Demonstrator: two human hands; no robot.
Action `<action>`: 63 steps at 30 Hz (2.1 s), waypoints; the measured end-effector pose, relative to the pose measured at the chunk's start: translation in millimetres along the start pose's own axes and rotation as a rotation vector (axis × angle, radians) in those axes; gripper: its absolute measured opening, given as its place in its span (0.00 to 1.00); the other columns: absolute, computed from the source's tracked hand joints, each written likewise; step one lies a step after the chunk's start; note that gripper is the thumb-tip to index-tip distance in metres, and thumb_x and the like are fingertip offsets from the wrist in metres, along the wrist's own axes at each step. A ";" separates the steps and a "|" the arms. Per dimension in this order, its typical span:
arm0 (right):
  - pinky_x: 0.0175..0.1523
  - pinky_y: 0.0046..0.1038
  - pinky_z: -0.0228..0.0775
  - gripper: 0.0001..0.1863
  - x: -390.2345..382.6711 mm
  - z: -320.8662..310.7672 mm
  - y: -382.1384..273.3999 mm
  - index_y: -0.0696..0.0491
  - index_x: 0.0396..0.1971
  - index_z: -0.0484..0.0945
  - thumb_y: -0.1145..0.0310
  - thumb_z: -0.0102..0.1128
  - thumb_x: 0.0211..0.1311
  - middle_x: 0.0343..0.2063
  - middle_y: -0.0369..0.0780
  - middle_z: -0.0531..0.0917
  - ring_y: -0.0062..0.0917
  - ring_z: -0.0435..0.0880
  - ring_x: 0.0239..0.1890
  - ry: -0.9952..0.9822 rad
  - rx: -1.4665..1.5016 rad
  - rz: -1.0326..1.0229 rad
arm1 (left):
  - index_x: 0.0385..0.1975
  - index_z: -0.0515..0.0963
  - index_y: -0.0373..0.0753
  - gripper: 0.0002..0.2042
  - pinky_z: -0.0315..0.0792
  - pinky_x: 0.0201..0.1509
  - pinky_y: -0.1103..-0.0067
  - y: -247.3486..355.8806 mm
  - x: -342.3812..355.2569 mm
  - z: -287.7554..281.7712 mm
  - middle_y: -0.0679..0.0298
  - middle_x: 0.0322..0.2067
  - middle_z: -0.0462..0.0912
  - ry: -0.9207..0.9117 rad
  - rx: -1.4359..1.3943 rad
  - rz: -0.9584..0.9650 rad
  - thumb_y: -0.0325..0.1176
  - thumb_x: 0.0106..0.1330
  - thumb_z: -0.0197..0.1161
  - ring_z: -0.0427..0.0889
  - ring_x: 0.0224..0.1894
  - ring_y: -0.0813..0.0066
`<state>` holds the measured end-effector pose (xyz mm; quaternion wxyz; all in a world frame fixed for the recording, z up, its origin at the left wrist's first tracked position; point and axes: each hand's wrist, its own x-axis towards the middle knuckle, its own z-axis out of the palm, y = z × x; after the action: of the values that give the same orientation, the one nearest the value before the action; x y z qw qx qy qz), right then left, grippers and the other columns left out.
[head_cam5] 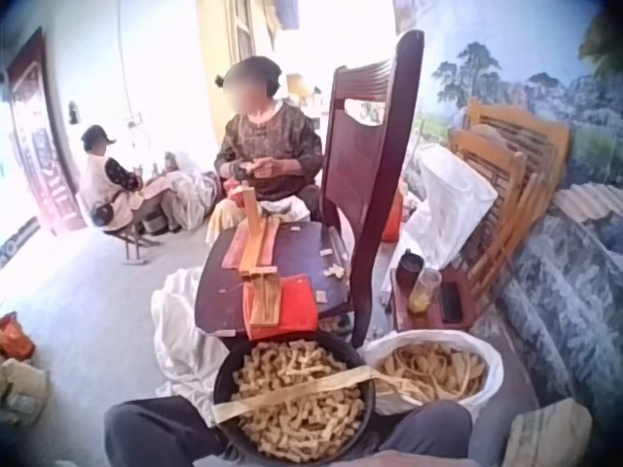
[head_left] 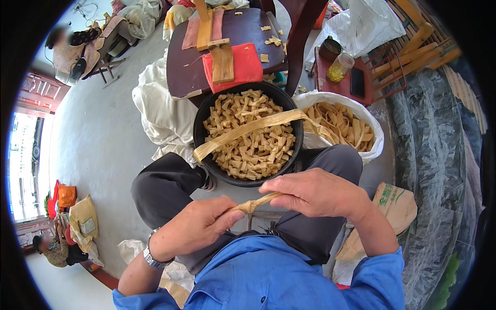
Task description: The person sits on the floor and repeatedly tears dried food strips into smaller pieces by hand, placing the torn pieces into a black bowl. Another person works similarly at a nearby table.
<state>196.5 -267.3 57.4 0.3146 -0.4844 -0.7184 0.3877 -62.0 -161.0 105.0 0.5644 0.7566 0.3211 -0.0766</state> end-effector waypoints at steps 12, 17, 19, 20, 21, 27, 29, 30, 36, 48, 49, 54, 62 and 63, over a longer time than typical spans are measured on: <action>0.32 0.45 0.74 0.12 37.8 1.8 -17.8 0.52 0.42 0.69 0.58 0.52 0.77 0.28 0.47 0.79 0.46 0.82 0.30 -0.374 0.024 0.105 | 0.48 0.81 0.40 0.15 0.74 0.36 0.74 -3.4 25.7 -33.8 0.59 0.29 0.83 -0.346 0.056 0.110 0.45 0.75 0.61 0.80 0.28 0.66; 0.32 0.44 0.74 0.15 57.4 -25.5 -7.0 0.51 0.40 0.70 0.53 0.48 0.78 0.26 0.46 0.79 0.48 0.81 0.28 -0.391 0.013 0.187 | 0.47 0.81 0.39 0.13 0.75 0.37 0.74 -0.5 49.3 -63.3 0.58 0.30 0.83 -0.324 -0.039 0.133 0.43 0.75 0.62 0.81 0.31 0.64; 0.33 0.42 0.75 0.16 71.4 -36.3 6.0 0.51 0.42 0.73 0.52 0.50 0.77 0.27 0.46 0.80 0.46 0.82 0.30 -0.278 0.015 0.215 | 0.46 0.81 0.37 0.12 0.74 0.38 0.76 0.4 65.1 -76.2 0.60 0.29 0.82 -0.229 -0.050 0.103 0.40 0.74 0.63 0.80 0.31 0.72; 0.34 0.41 0.76 0.16 80.2 -42.8 12.8 0.50 0.42 0.74 0.52 0.51 0.77 0.28 0.46 0.80 0.46 0.83 0.30 -0.222 0.016 0.233 | 0.46 0.80 0.37 0.11 0.74 0.39 0.78 -3.9 75.3 -84.5 0.65 0.29 0.80 -0.175 -0.022 0.088 0.38 0.74 0.63 0.78 0.33 0.80; 0.38 0.37 0.76 0.16 92.1 -52.7 20.5 0.50 0.46 0.75 0.52 0.54 0.75 0.31 0.46 0.81 0.42 0.84 0.34 -0.231 0.080 0.343 | 0.47 0.80 0.36 0.11 0.74 0.40 0.79 -7.0 86.7 -91.9 0.67 0.30 0.79 -0.050 0.017 0.129 0.37 0.75 0.63 0.77 0.34 0.82; 0.44 0.28 0.73 0.15 165.0 -82.1 79.8 0.56 0.49 0.77 0.59 0.59 0.74 0.33 0.40 0.82 0.24 0.81 0.36 0.290 0.045 0.207 | 0.53 0.76 0.35 0.12 0.73 0.45 0.82 -27.0 153.7 -137.5 0.69 0.36 0.77 0.453 -0.156 0.272 0.35 0.78 0.58 0.74 0.38 0.83; 0.43 0.29 0.73 0.15 186.7 -89.2 91.8 0.56 0.48 0.78 0.59 0.57 0.75 0.32 0.43 0.81 0.28 0.82 0.35 0.366 -0.022 0.188 | 0.54 0.77 0.34 0.13 0.74 0.47 0.80 -31.4 177.8 -148.4 0.66 0.39 0.80 0.543 -0.194 0.318 0.35 0.77 0.59 0.78 0.39 0.80; 0.43 0.30 0.73 0.15 195.7 -89.4 103.8 0.57 0.47 0.78 0.59 0.57 0.76 0.32 0.44 0.80 0.30 0.81 0.35 0.404 -0.070 0.191 | 0.53 0.78 0.35 0.12 0.73 0.46 0.83 -32.7 188.1 -153.4 0.69 0.37 0.78 0.570 -0.208 0.322 0.35 0.77 0.59 0.75 0.37 0.83; 0.36 0.37 0.68 0.20 222.7 -81.2 144.4 0.61 0.32 0.73 0.57 0.56 0.76 0.27 0.50 0.77 0.41 0.76 0.28 0.521 -0.284 0.321 | 0.50 0.81 0.37 0.11 0.68 0.38 0.88 -63.1 238.9 -160.5 0.76 0.32 0.77 0.689 -0.172 0.383 0.35 0.77 0.60 0.70 0.33 0.90; 0.36 0.45 0.72 0.23 215.3 -69.7 165.1 0.58 0.28 0.77 0.51 0.55 0.73 0.25 0.53 0.81 0.52 0.81 0.30 0.439 -0.407 0.509 | 0.42 0.84 0.37 0.11 0.76 0.40 0.71 -92.4 235.3 -156.6 0.55 0.33 0.83 0.769 0.252 0.128 0.37 0.69 0.66 0.83 0.34 0.60; 0.35 0.44 0.71 0.23 208.3 -75.8 156.0 0.59 0.28 0.76 0.52 0.57 0.73 0.24 0.53 0.80 0.52 0.80 0.29 0.445 -0.358 0.482 | 0.42 0.84 0.37 0.11 0.76 0.40 0.71 -83.6 228.5 -154.9 0.55 0.33 0.83 0.714 0.170 0.112 0.38 0.70 0.66 0.83 0.34 0.60; 0.35 0.40 0.73 0.12 213.2 -57.2 119.8 0.55 0.34 0.77 0.61 0.61 0.70 0.28 0.44 0.77 0.42 0.81 0.32 0.324 -0.343 0.004 | 0.47 0.81 0.33 0.15 0.73 0.39 0.82 -60.3 207.1 -145.5 0.68 0.33 0.82 0.602 -0.202 0.221 0.41 0.76 0.61 0.76 0.32 0.82; 0.39 0.36 0.79 0.11 215.4 -55.6 128.4 0.54 0.43 0.82 0.64 0.62 0.67 0.32 0.41 0.83 0.38 0.84 0.33 0.389 -0.554 -0.025 | 0.48 0.79 0.35 0.11 0.71 0.38 0.85 -60.5 212.1 -151.6 0.73 0.31 0.78 0.523 -0.454 0.166 0.35 0.76 0.61 0.73 0.33 0.87; 0.40 0.35 0.80 0.12 214.6 -59.9 131.2 0.54 0.45 0.83 0.64 0.62 0.67 0.34 0.41 0.84 0.37 0.84 0.34 0.424 -0.612 -0.002 | 0.48 0.79 0.36 0.10 0.70 0.38 0.86 -60.4 213.3 -156.7 0.73 0.31 0.78 0.524 -0.476 0.183 0.35 0.76 0.61 0.73 0.33 0.87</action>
<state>234.0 -20.3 -9.2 0.2975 -0.6247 -0.7205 0.0455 31.6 75.2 9.4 0.6277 0.6237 0.3946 0.2477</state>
